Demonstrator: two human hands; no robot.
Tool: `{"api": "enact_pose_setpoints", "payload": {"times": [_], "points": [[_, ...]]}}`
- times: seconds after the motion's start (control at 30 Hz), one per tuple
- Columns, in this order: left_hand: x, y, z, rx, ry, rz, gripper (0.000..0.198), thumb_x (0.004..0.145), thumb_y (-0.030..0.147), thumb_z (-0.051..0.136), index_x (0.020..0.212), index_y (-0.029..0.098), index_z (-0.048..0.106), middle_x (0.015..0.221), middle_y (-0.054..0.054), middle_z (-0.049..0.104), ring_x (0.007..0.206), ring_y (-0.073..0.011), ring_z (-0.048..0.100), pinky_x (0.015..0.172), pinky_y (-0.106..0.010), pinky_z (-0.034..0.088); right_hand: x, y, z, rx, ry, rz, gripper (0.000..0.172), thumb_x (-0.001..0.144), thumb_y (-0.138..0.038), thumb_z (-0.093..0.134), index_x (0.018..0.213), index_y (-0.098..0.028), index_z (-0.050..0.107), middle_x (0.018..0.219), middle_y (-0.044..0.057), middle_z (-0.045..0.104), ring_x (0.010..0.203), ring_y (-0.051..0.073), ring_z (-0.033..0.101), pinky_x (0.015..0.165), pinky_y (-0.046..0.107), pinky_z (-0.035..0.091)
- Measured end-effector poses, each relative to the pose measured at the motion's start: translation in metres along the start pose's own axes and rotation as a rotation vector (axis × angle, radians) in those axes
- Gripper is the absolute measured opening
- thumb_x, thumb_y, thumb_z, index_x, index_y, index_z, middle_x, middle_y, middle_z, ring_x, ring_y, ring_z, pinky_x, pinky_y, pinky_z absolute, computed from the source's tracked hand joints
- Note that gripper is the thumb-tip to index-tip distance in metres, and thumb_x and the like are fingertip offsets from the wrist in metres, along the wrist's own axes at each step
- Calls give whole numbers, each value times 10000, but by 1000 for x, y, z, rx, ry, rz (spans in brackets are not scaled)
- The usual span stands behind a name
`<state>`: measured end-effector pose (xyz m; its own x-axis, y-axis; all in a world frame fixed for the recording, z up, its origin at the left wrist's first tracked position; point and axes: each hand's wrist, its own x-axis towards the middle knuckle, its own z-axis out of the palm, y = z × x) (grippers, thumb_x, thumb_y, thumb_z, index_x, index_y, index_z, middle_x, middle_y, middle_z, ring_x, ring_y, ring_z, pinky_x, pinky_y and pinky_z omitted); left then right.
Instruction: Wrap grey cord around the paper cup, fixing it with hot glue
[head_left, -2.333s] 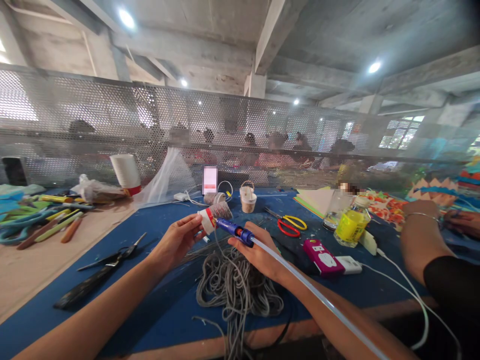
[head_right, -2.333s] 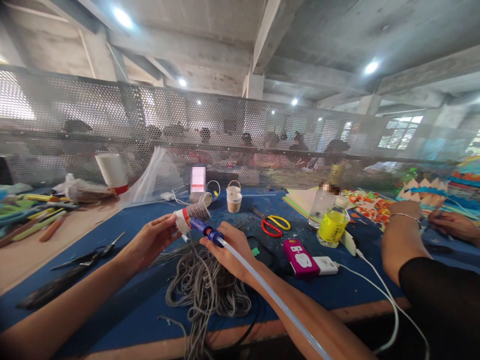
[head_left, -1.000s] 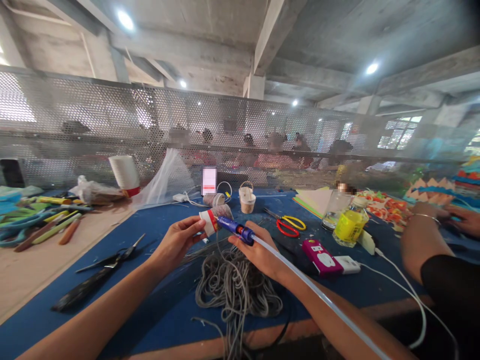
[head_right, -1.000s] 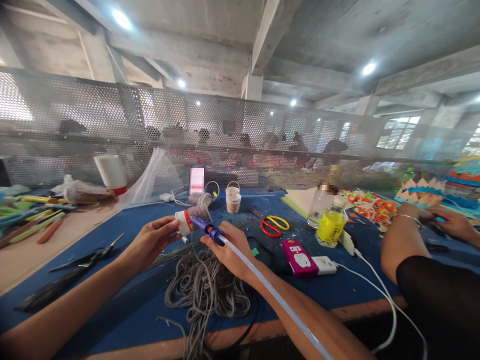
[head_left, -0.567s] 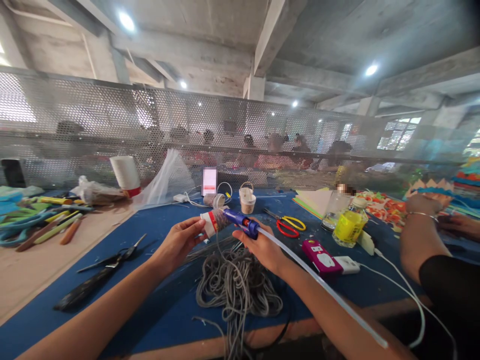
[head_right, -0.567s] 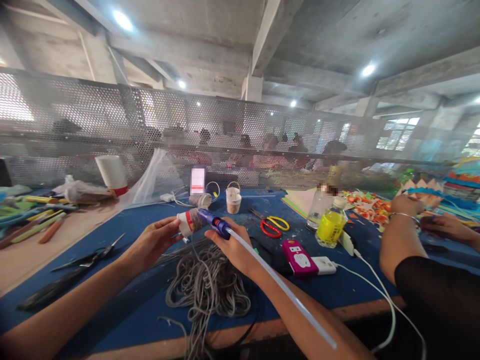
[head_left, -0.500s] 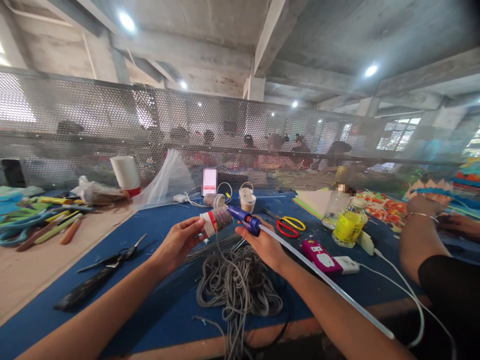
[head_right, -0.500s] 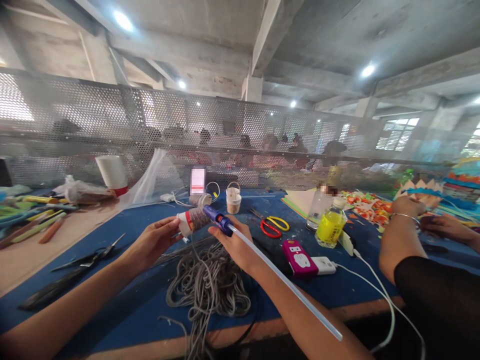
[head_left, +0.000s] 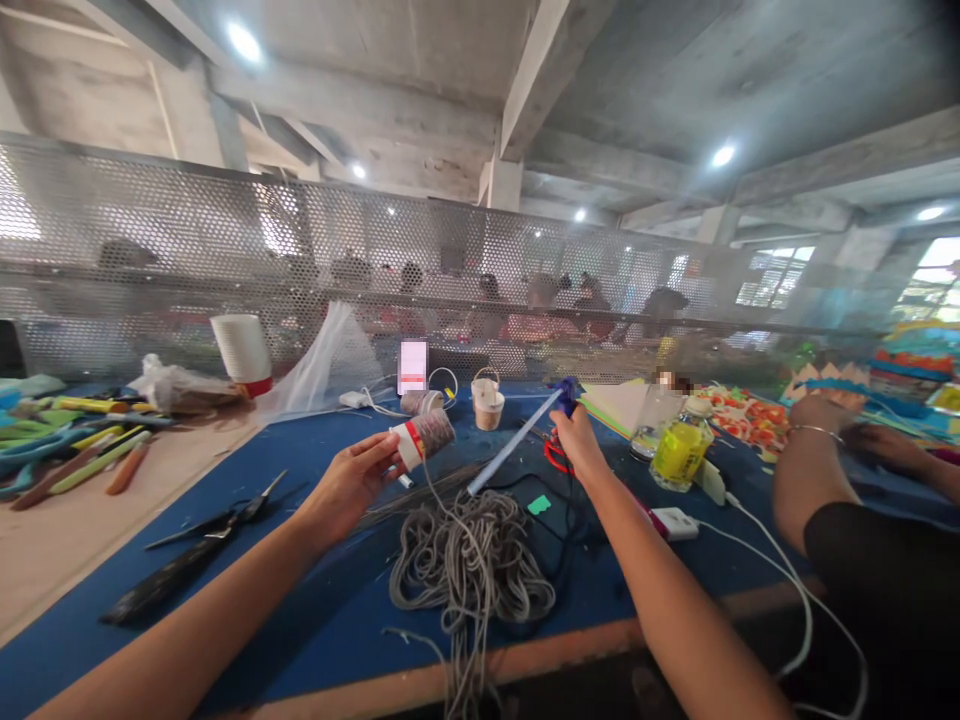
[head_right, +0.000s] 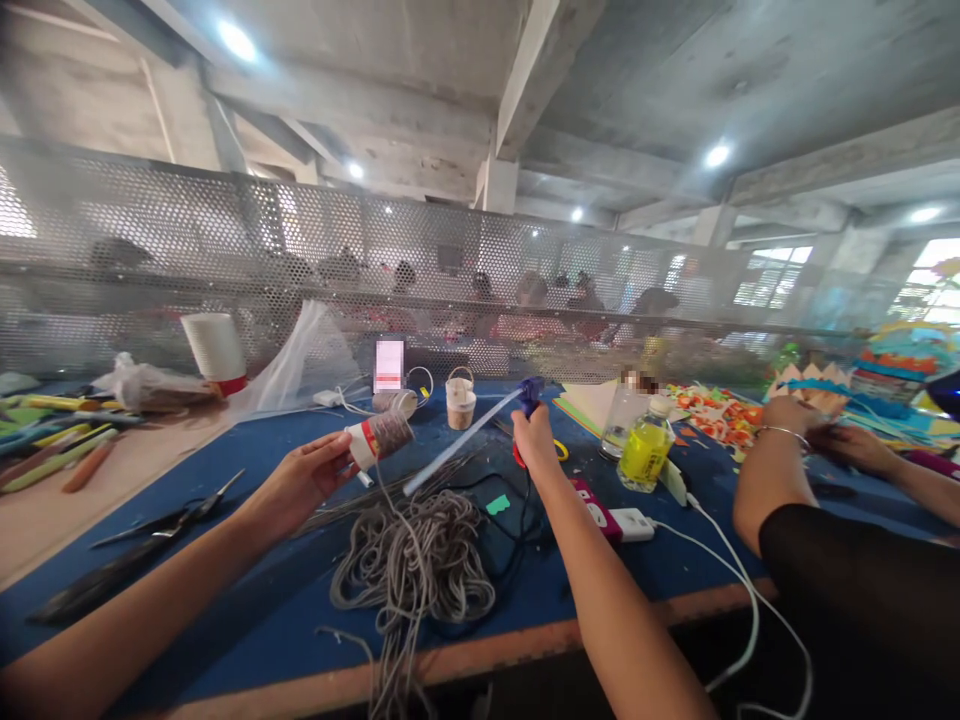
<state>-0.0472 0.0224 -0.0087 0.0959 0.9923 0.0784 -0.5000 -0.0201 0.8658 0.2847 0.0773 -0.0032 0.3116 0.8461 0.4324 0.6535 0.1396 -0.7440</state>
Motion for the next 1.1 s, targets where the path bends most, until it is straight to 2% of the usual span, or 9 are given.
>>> {"api": "enact_pose_setpoints", "payload": {"times": [0.13, 0.23, 0.37, 0.63, 0.8, 0.97, 1.1], "points": [[1, 2, -1, -25, 16, 9, 154, 794, 164, 707, 938, 115, 732, 909, -82, 758, 762, -172, 705, 713, -237, 593, 9, 14, -7, -89, -8, 114, 355, 937, -306, 380, 1218, -98, 446, 839, 105, 667, 640, 196, 668, 594, 295, 531], [0, 4, 0, -35, 10, 19, 145, 803, 156, 691, 934, 112, 734, 891, -72, 758, 739, -156, 700, 687, -217, 590, 9, 17, -11, -212, 24, 157, 403, 924, -252, 408, 1288, -79, 409, 1074, 194, 618, 853, 244, 678, 748, 342, 532], [-3, 6, 3, -32, -15, 30, 172, 779, 171, 718, 937, 105, 730, 894, -84, 752, 737, -149, 696, 698, -226, 594, 3, 14, -8, -379, 15, 169, 496, 897, -215, 466, 1338, -18, 354, 1286, 278, 468, 1120, 300, 588, 913, 355, 473], [-5, 3, 4, -27, -55, 1, 159, 814, 173, 690, 960, 116, 721, 883, -79, 743, 742, -140, 690, 722, -224, 585, -13, 8, 6, -621, -123, 140, 447, 873, -142, 491, 1294, -16, 408, 1241, 283, 486, 1020, 287, 638, 860, 376, 502], [-7, 2, 8, -34, -55, -21, 141, 810, 154, 681, 941, 126, 722, 925, -98, 744, 752, -161, 701, 712, -237, 583, -20, 7, 6, -722, -158, 95, 359, 901, -79, 397, 1245, 3, 459, 1189, 285, 519, 1058, 293, 620, 875, 416, 490], [-8, 1, 10, -20, -71, -40, 183, 803, 185, 696, 979, 148, 728, 1009, -102, 744, 862, -189, 708, 760, -245, 580, -25, 7, 3, -766, -160, 49, 316, 901, -52, 389, 1179, -16, 532, 1148, 261, 557, 1076, 299, 598, 893, 448, 465], [-9, 1, 11, -25, -65, -58, 196, 790, 191, 710, 981, 146, 726, 999, -103, 747, 848, -190, 710, 754, -243, 579, -27, -5, -1, -755, -69, -45, 283, 918, -174, 477, 1170, -79, 566, 1246, 243, 512, 1226, 341, 470, 995, 517, 367]]}}
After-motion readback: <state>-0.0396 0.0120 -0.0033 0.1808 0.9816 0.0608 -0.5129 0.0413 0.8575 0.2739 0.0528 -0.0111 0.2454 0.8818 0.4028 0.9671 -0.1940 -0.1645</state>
